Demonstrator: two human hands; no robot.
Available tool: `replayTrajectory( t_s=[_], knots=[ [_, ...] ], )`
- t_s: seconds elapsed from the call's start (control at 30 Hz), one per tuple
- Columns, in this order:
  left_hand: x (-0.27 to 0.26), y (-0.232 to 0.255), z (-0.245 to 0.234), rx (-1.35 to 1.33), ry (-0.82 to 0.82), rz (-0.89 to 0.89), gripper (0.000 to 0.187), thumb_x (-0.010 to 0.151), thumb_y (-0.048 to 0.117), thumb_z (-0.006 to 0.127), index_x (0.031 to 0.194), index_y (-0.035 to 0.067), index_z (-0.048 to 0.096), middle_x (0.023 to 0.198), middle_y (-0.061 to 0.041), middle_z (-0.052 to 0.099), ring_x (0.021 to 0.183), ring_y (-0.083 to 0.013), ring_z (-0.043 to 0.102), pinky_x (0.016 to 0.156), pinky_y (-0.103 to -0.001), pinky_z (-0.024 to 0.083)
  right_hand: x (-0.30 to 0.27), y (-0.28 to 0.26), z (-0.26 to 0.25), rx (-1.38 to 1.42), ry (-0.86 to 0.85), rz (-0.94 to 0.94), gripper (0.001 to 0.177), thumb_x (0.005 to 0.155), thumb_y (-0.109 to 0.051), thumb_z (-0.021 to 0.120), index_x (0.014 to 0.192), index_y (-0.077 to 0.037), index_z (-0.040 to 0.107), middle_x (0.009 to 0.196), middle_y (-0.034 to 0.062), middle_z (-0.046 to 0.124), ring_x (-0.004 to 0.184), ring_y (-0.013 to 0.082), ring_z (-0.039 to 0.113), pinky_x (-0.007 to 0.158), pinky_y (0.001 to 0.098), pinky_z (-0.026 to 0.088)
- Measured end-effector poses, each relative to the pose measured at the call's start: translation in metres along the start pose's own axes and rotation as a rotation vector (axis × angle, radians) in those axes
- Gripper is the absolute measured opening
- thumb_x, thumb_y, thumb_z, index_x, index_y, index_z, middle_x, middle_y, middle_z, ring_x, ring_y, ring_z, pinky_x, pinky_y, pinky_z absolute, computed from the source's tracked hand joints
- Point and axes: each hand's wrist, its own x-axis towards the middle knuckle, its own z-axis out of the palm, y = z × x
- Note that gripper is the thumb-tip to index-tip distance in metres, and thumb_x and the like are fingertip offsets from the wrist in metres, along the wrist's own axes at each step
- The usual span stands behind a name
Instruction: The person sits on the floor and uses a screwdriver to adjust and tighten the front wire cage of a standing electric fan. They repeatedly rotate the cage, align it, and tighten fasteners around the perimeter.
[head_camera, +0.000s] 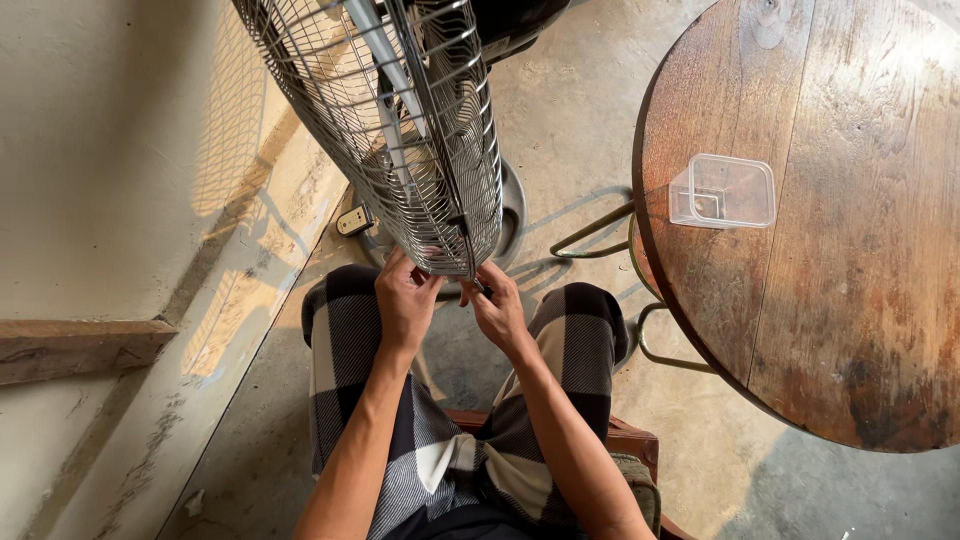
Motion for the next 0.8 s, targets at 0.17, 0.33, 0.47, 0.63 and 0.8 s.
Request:
replayTrajectory(
  t_s=[0.17,0.33,0.47,0.63,0.8],
  knots=[
    [-0.003,-0.001,-0.006,0.043,-0.078,-0.076,0.018,0.09,0.008,0.078,0.104,0.0,0.073,0.099,-0.005,0.068,0.072,-0.0114,0.066,0.059,-0.026,0.055,0.0,-0.006,-0.002,-0.047,0.004,-0.001,0.019,0.104,-0.013,0.06,0.118,-0.002,0.068,0.085,0.0036,0.064,0.067,0.011,0.062,0.063,0.0304,0.052],
    [-0.004,0.0,-0.006,0.128,-0.075,-0.01,0.02,0.09,0.011,0.079,0.104,0.0,0.071,0.104,-0.006,0.069,0.074,-0.0127,0.065,0.062,-0.027,0.057,0.0,-0.002,-0.001,-0.017,0.017,0.021,0.021,0.102,-0.011,0.06,0.12,-0.002,0.067,0.087,0.0031,0.066,0.066,0.0103,0.061,0.063,0.0302,0.053],
    [-0.004,0.005,-0.005,0.148,-0.078,-0.007,0.021,0.089,0.011,0.078,0.106,0.0,0.071,0.106,-0.006,0.069,0.076,-0.0134,0.066,0.063,-0.027,0.058,0.0,0.006,-0.001,0.01,0.04,0.015,0.018,0.102,-0.011,0.061,0.115,-0.002,0.068,0.087,0.0035,0.067,0.067,0.0101,0.062,0.062,0.0308,0.054],
    [-0.004,0.01,-0.007,0.167,-0.084,-0.024,0.022,0.087,0.011,0.078,0.106,0.001,0.071,0.103,-0.005,0.067,0.072,-0.0125,0.063,0.061,-0.026,0.057,0.0,0.009,-0.004,-0.048,0.057,0.024,0.015,0.102,-0.008,0.06,0.113,-0.002,0.068,0.08,0.0034,0.064,0.069,0.0107,0.063,0.063,0.0297,0.053],
    [-0.006,0.01,-0.015,0.187,-0.073,0.091,0.018,0.087,0.012,0.082,0.089,0.002,0.067,0.083,-0.002,0.059,0.067,-0.0126,0.055,0.059,-0.028,0.05,-0.002,0.0,-0.011,-0.099,0.025,-0.033,0.01,0.098,-0.004,0.058,0.106,-0.001,0.064,0.08,0.0024,0.06,0.067,0.0115,0.06,0.06,0.0298,0.052]
  ],
)
